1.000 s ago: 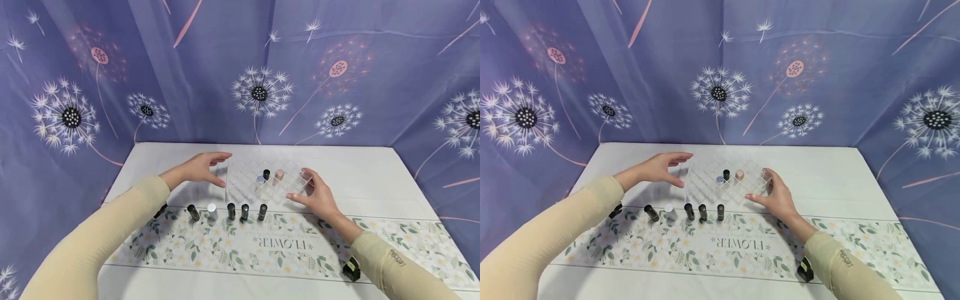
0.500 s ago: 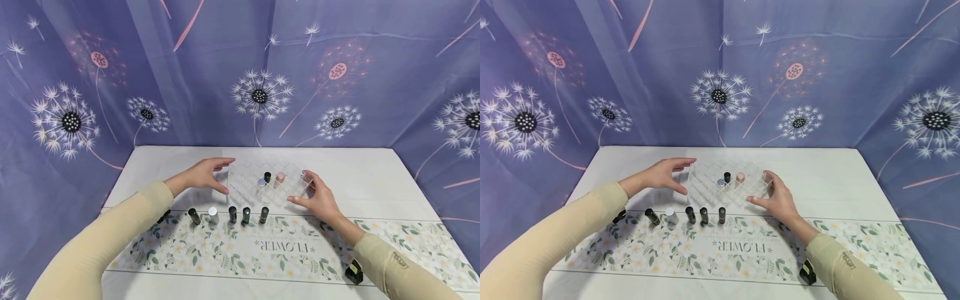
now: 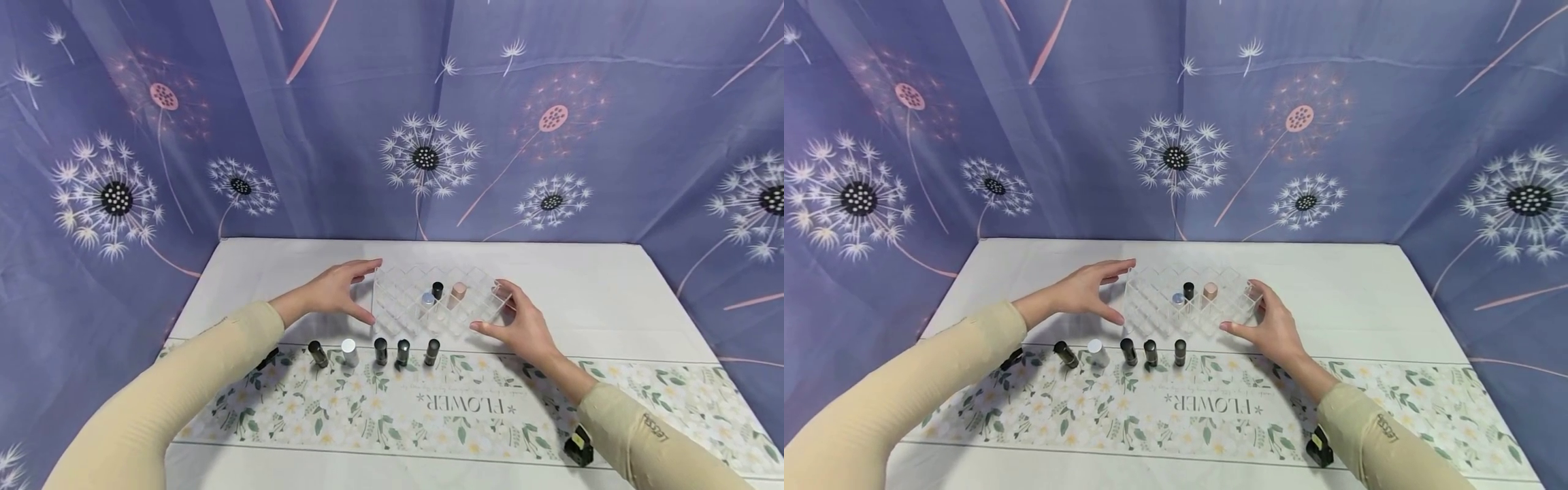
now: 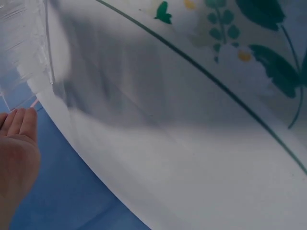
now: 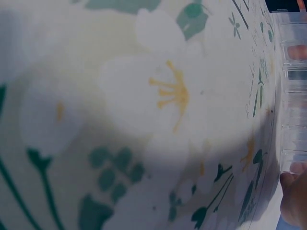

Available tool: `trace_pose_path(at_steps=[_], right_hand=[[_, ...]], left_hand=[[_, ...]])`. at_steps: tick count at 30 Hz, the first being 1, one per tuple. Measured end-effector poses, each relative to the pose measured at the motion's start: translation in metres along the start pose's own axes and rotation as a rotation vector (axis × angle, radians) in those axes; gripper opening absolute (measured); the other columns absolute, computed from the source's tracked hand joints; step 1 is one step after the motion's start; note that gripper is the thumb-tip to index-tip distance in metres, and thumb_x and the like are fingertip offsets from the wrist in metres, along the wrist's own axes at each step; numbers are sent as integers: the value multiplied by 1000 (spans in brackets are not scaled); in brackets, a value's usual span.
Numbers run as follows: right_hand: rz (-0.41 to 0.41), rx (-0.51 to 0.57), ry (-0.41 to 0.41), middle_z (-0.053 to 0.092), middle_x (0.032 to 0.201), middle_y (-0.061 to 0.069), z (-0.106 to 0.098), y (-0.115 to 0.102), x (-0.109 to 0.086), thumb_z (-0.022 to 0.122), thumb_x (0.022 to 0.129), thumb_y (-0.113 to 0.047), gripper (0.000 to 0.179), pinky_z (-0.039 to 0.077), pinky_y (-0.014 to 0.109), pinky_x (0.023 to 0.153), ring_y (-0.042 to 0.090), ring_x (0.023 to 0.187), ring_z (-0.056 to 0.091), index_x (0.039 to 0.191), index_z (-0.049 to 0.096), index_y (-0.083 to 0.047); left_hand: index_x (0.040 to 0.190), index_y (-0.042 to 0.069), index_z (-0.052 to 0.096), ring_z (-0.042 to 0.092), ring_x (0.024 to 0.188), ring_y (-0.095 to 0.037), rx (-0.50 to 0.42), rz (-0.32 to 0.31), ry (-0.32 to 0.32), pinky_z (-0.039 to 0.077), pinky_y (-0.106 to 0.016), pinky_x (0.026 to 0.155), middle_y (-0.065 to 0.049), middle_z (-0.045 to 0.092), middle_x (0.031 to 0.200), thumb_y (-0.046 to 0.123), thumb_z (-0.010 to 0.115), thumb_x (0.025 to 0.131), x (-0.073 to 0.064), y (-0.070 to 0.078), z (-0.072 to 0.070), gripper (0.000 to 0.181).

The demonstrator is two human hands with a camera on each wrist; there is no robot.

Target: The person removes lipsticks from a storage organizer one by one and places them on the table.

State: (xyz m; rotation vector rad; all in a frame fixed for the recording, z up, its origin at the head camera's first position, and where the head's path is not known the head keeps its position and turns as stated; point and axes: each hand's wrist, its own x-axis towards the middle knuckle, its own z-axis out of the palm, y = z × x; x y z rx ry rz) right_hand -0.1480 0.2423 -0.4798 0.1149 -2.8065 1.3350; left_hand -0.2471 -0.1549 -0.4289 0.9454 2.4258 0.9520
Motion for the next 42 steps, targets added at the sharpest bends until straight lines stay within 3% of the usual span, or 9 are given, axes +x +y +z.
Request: trace_pose_path(at_steps=[12, 22, 36, 42], right_hand=[[1, 2, 4, 50, 154, 28, 1, 1, 0, 94, 84, -34, 106, 43, 58, 121, 50, 143, 50, 166, 32, -5], [0, -8, 2, 49, 155, 28, 2, 1, -1, 95, 84, -35, 106, 43, 58, 121, 51, 143, 50, 165, 32, -6], [-12, -16, 9, 51, 152, 28, 0, -1, 0, 95, 84, -34, 106, 44, 58, 120, 51, 141, 52, 165, 33, -5], [-9, -3, 6, 51, 153, 27, 1, 1, -1, 94, 85, -31, 104, 43, 57, 122, 50, 143, 50, 164, 33, -4]], left_hand=[[172, 11, 23, 41, 154, -38, -77, -35, -11, 36, -47, 128, -14, 33, 172, 33, 100, 76, 0, -9, 6, 125], [171, 8, 23, 37, 157, -34, -146, -29, 8, 35, -42, 129, -15, 31, 173, 24, 100, 76, -1, -17, 15, 124], [172, 12, 21, 37, 157, -35, -222, -63, 26, 34, -44, 129, -14, 32, 173, 23, 99, 79, -1, -17, 20, 122], [171, 8, 23, 36, 157, -34, -284, -66, 30, 33, -41, 130, -15, 33, 172, 16, 98, 79, 1, -16, 22, 119]])
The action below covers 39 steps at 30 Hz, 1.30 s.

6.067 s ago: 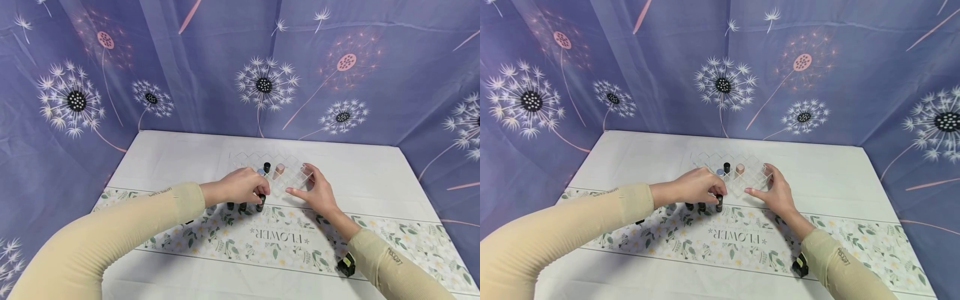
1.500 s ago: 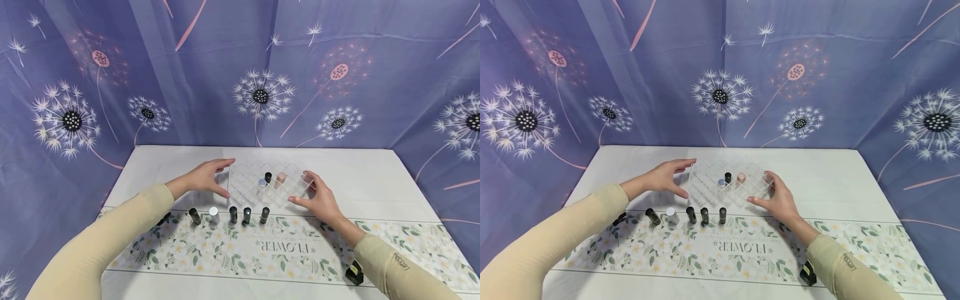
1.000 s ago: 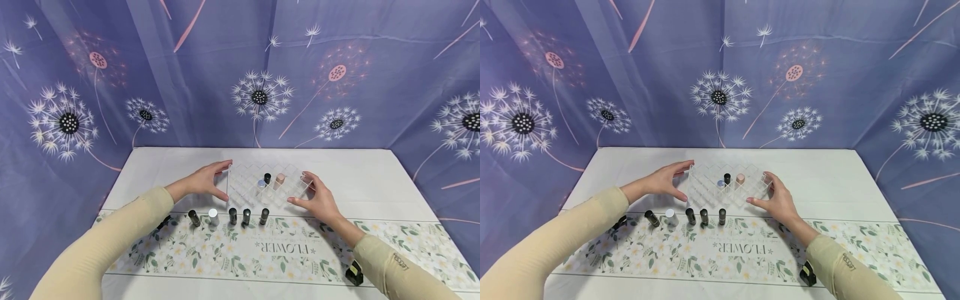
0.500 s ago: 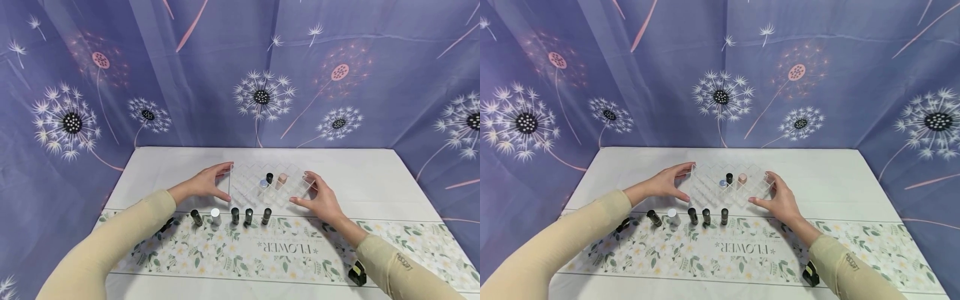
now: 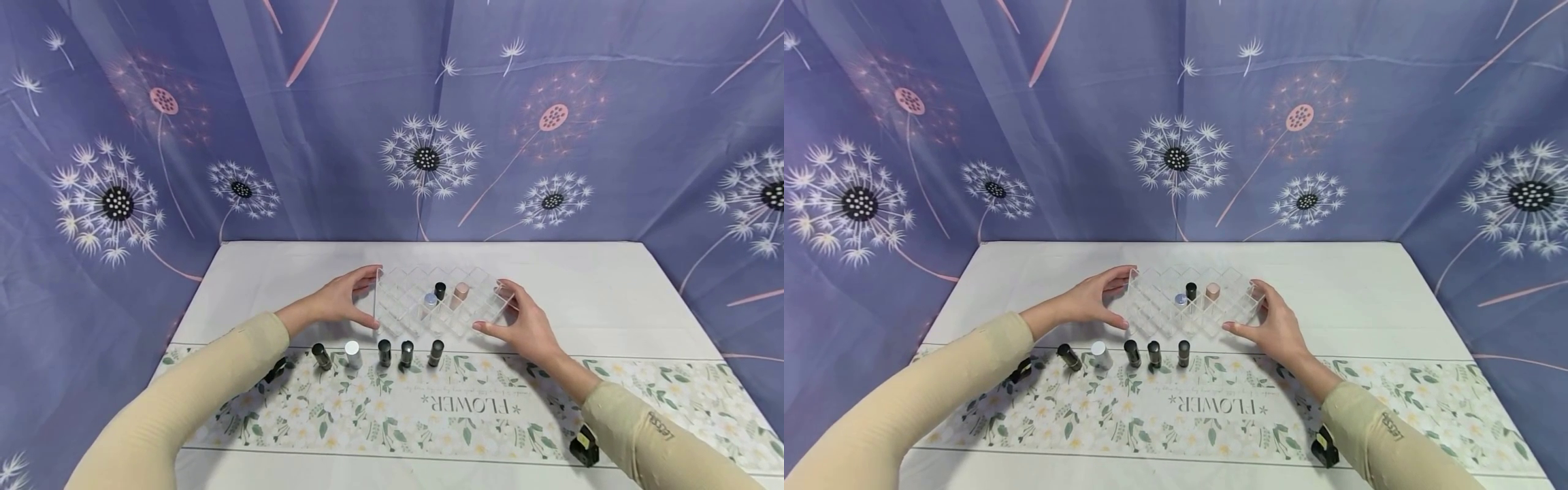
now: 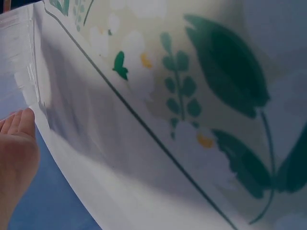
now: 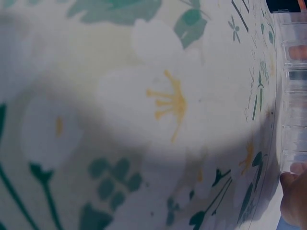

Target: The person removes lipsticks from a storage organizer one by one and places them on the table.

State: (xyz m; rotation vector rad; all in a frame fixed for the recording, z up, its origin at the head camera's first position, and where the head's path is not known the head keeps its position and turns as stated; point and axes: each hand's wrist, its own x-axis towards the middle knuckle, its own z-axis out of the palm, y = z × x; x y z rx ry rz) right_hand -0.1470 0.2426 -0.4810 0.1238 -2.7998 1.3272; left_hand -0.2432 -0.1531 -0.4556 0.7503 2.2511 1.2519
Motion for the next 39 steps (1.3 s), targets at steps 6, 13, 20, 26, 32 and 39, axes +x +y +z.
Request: trace_pose_path(at_steps=[6, 13, 20, 26, 32, 39], right_hand=[[7, 12, -7, 49, 155, 27, 0, -1, -1, 94, 85, -32, 105, 42, 57, 122, 50, 144, 49, 165, 32, -5], [3, -2, 0, 50, 154, 27, 0, 0, -1, 94, 85, -32, 105, 43, 57, 122, 49, 143, 50, 165, 32, -5], [6, -13, -28, 49, 155, 28, 0, -3, -2, 93, 86, -35, 106, 43, 57, 122, 51, 144, 49, 166, 30, -4], [-1, -38, -67, 47, 155, 31, -5, -7, -1, 92, 87, -37, 109, 41, 61, 122, 53, 143, 48, 167, 26, -2], [-30, -85, -144, 40, 159, 35, -17, -12, -2, 90, 89, -37, 112, 39, 66, 121, 57, 143, 45, 168, 20, 0], [-73, -99, -190, 33, 165, 34, -29, -17, 1, 87, 92, -37, 110, 38, 66, 121, 57, 147, 39, 169, 18, 2]], left_hand=[[170, 8, 24, 35, 158, -32, -43, -5, 3, 33, -39, 130, -14, 32, 173, 11, 98, 79, 0, -2, 2, 118], [171, 11, 25, 35, 158, -31, -64, -9, 1, 33, -37, 129, -11, 31, 174, 12, 98, 79, -1, -2, 2, 117], [171, 11, 24, 35, 159, -30, -44, -20, 1, 33, -37, 129, -11, 31, 174, 11, 97, 80, -4, -1, 2, 116], [171, 11, 23, 33, 159, -29, -17, -18, -2, 33, -37, 130, -10, 31, 174, 13, 96, 82, -5, 1, 2, 115], [171, 10, 23, 34, 159, -31, 11, -7, -3, 32, -39, 130, -11, 30, 174, 16, 96, 82, -4, 1, 1, 115], [171, 11, 24, 36, 158, -31, 34, -6, 0, 33, -39, 130, -11, 32, 174, 19, 96, 82, -1, -3, 0, 115]])
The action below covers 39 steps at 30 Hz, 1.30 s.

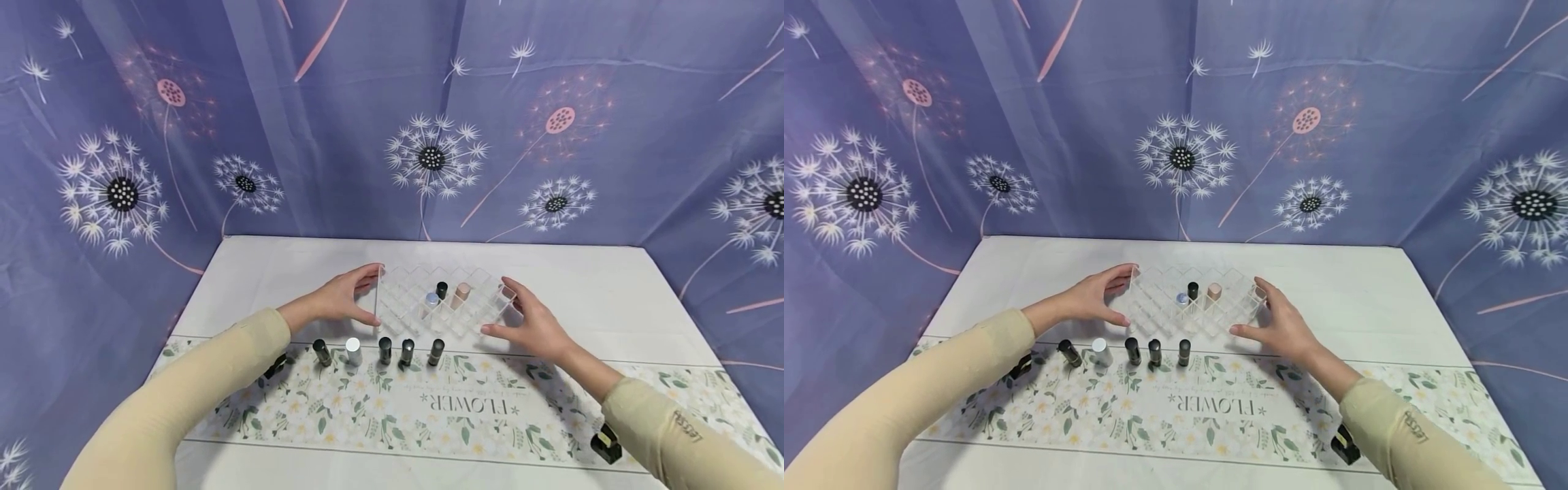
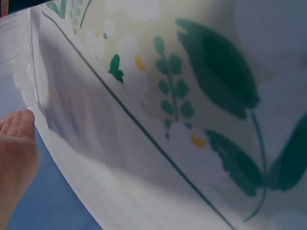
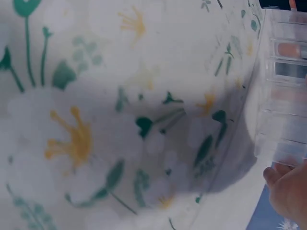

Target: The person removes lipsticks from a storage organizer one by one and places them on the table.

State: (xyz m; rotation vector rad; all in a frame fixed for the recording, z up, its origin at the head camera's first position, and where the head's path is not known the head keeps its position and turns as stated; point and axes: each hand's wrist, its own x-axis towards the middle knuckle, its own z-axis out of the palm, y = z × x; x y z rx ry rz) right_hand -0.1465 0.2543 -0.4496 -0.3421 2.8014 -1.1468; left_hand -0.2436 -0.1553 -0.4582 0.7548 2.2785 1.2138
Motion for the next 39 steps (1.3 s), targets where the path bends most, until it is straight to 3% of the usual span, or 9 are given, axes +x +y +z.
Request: trace_pose_path(at_steps=[7, 20, 26, 39], right_hand=[[-93, -27, 15, 34, 167, 30, -18, -11, 2, 87, 92, -31, 106, 32, 64, 126, 51, 152, 36, 167, 21, 4], [-214, -103, 36, 49, 162, 22, -43, -40, 18, 90, 89, -29, 91, 39, 63, 122, 47, 146, 47, 162, 42, -2], [-225, -79, -23, 53, 160, 15, -43, -61, 29, 88, 92, -29, 81, 39, 63, 122, 41, 147, 49, 159, 48, -6], [-340, -69, -113, 62, 152, 12, -26, -93, 53, 89, 90, -22, 71, 48, 54, 118, 33, 140, 59, 153, 59, -7]], left_hand=[[171, 12, 23, 37, 157, -32, 19, -13, -5, 34, -41, 129, -11, 31, 174, 20, 96, 83, 1, 1, 0, 115], [171, 12, 23, 37, 157, -34, 41, -15, -10, 35, -43, 129, -12, 31, 174, 22, 96, 83, 0, 3, 0, 115], [171, 10, 23, 36, 157, -35, 37, -4, -13, 34, -43, 129, -13, 30, 174, 21, 96, 83, 0, 5, -1, 115], [171, 11, 23, 36, 157, -34, 45, -15, -23, 35, -44, 129, -12, 30, 174, 23, 96, 83, -1, 6, -3, 116]])
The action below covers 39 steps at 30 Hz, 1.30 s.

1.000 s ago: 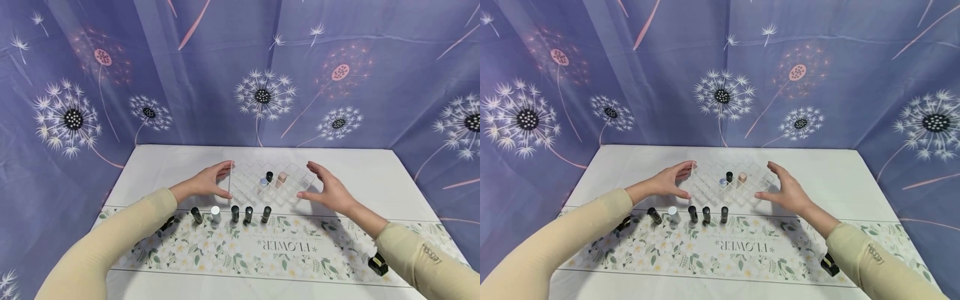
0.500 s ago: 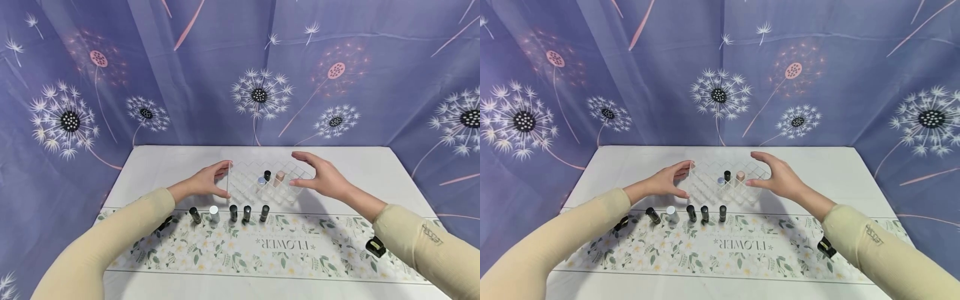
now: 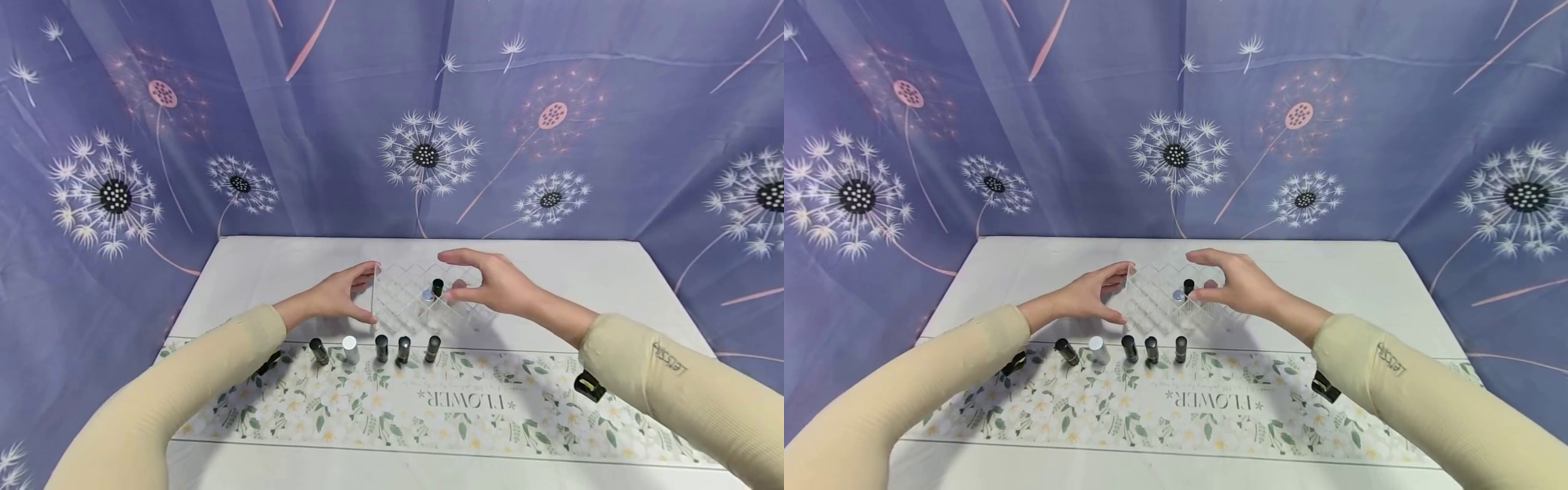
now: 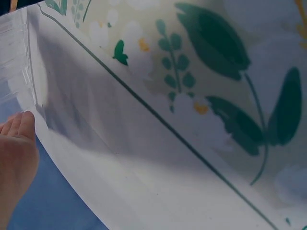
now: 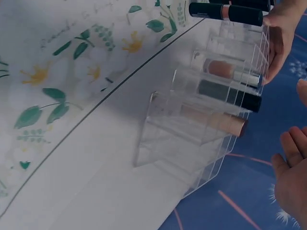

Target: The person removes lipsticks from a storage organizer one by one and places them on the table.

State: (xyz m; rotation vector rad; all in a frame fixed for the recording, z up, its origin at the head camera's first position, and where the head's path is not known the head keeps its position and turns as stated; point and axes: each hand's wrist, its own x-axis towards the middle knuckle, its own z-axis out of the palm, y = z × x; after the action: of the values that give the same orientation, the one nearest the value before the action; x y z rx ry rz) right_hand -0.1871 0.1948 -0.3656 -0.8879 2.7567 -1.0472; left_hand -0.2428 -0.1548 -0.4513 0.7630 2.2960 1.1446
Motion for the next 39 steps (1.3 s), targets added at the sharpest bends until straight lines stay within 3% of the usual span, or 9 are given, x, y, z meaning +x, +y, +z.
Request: trace_pose_path(at_steps=[8, 11, 15, 18, 21, 25, 33, 35, 39], right_hand=[[-7, 20, -43, 63, 152, 11, 6, -9, 12, 87, 92, -23, 70, 59, 49, 104, 31, 139, 60, 153, 58, -7], [-7, 25, -59, 63, 152, 10, 9, -11, 14, 86, 93, -24, 68, 65, 41, 89, 30, 139, 61, 153, 58, -8], [-14, 18, -75, 63, 151, 12, 16, -9, 15, 86, 94, -21, 66, 63, 32, 73, 30, 134, 64, 152, 59, -7], [-17, 15, -86, 64, 150, 12, 22, -6, 15, 85, 94, -19, 64, 63, 29, 75, 30, 133, 65, 151, 60, -6], [-21, 14, -93, 65, 148, 13, 27, -4, 15, 85, 94, -18, 62, 63, 30, 72, 25, 102, 76, 150, 61, -5], [-27, 11, -105, 67, 146, 14, 35, -3, 15, 84, 95, -18, 58, 61, 28, 68, 18, 69, 72, 148, 63, -6], [-45, -5, -115, 70, 141, 13, 45, -3, 15, 84, 95, -17, 55, 63, 42, 87, 20, 92, 75, 145, 65, -3], [-55, -9, -111, 71, 138, 13, 46, -1, 14, 84, 95, -16, 53, 63, 40, 84, 19, 92, 73, 143, 66, -3], [-56, -6, -115, 72, 135, 15, 47, -1, 12, 84, 94, -15, 53, 60, 34, 78, 12, 69, 66, 143, 67, -4]], left_hand=[[171, 11, 22, 36, 158, -33, 0, -4, -5, 35, -43, 129, -11, 29, 175, 22, 96, 83, 1, 2, 1, 116], [171, 10, 22, 35, 158, -33, -8, -4, -8, 35, -42, 129, -11, 29, 175, 21, 96, 83, 1, 3, 2, 116], [171, 9, 21, 35, 158, -33, -16, 2, -11, 35, -42, 129, -11, 28, 175, 20, 95, 83, 2, 3, 2, 116], [171, 9, 21, 35, 158, -33, -16, 3, -15, 34, -41, 129, -11, 28, 175, 20, 95, 83, 2, 3, 2, 116], [171, 8, 21, 35, 158, -34, -18, 3, -14, 34, -41, 129, -12, 29, 175, 19, 95, 83, 2, 4, 1, 116], [171, 9, 21, 36, 158, -34, -11, -5, -10, 35, -42, 129, -12, 29, 175, 19, 96, 83, 3, 2, 1, 116], [171, 7, 21, 35, 158, -34, -12, 12, -8, 34, -42, 130, -13, 29, 175, 20, 96, 82, 1, 3, -2, 117], [171, 7, 21, 35, 158, -34, -10, 15, -9, 34, -42, 130, -13, 29, 175, 20, 96, 82, 0, 4, -2, 117], [171, 6, 20, 35, 158, -33, -10, 14, -14, 33, -41, 130, -14, 29, 175, 19, 96, 82, 0, 5, -2, 117]])
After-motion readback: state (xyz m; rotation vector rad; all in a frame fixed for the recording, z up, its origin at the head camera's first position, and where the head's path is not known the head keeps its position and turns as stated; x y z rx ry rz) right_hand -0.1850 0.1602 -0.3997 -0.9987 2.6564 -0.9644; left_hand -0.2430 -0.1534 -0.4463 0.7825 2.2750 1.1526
